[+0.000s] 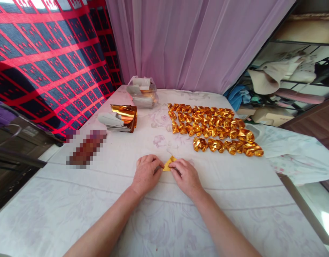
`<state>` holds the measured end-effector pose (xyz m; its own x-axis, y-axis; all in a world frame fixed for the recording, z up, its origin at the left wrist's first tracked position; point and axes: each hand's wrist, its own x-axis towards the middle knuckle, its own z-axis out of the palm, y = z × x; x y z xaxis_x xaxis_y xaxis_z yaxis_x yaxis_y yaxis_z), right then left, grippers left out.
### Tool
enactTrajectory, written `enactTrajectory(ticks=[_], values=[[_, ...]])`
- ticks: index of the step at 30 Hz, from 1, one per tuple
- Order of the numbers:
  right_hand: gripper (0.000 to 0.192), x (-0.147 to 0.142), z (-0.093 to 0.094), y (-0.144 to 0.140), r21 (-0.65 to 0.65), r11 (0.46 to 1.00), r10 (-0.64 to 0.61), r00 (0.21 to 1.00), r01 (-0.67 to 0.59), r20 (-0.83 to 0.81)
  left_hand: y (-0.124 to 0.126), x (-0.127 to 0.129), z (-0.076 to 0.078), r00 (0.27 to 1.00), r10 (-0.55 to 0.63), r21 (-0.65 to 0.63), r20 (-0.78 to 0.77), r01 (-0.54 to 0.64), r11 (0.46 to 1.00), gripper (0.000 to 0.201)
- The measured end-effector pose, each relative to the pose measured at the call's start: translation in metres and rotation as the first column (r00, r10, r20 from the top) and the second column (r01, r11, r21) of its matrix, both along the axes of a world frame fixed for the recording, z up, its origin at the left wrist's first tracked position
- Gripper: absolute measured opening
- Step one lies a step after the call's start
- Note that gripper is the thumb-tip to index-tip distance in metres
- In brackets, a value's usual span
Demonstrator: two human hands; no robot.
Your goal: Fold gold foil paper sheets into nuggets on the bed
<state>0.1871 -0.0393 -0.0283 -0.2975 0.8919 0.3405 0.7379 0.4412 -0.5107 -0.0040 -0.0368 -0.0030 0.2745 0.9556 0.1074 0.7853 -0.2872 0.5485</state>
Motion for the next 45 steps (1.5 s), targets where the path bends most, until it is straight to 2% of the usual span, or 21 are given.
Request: enactTrajectory(ticks=[7, 12, 18, 24, 30, 35, 45], values=[[0.029, 0.001, 0.000, -0.005, 0.098, 0.993, 0.058, 0.994, -0.067, 0.094, 0.000, 0.000, -0.004, 1.000, -0.007, 0.028, -0.018, 0.008, 1.000, 0.028], [0.029, 0.002, 0.005, -0.008, 0.174, 0.976, 0.100, 0.976, -0.134, 0.193, -0.003, -0.001, -0.006, 0.998, -0.015, 0.085, -0.055, 0.020, 0.996, 0.027], [0.032, 0.010, 0.011, -0.011, 0.161, 0.966, 0.140, 0.934, -0.202, 0.328, -0.010, -0.002, -0.002, 0.982, -0.036, 0.144, -0.188, 0.064, 0.987, 0.027], [0.026, 0.020, 0.016, -0.014, 0.149, 0.964, 0.158, 0.924, -0.221, 0.347, -0.007, -0.001, -0.003, 0.991, -0.008, 0.120, -0.136, 0.024, 0.992, 0.028], [0.023, 0.007, 0.023, -0.015, 0.121, 0.971, 0.145, 0.914, -0.204, 0.380, -0.003, -0.001, -0.009, 0.996, 0.002, 0.129, -0.085, 0.008, 0.992, 0.026], [0.023, 0.003, 0.021, -0.014, 0.105, 0.973, 0.155, 0.916, -0.207, 0.369, -0.003, -0.002, -0.011, 0.996, 0.002, 0.126, -0.090, 0.010, 0.992, 0.026], [0.022, 0.023, 0.014, -0.018, 0.135, 0.979, 0.103, 0.943, -0.152, 0.318, -0.002, -0.003, -0.008, 0.995, -0.004, 0.099, -0.099, 0.014, 0.995, 0.029]])
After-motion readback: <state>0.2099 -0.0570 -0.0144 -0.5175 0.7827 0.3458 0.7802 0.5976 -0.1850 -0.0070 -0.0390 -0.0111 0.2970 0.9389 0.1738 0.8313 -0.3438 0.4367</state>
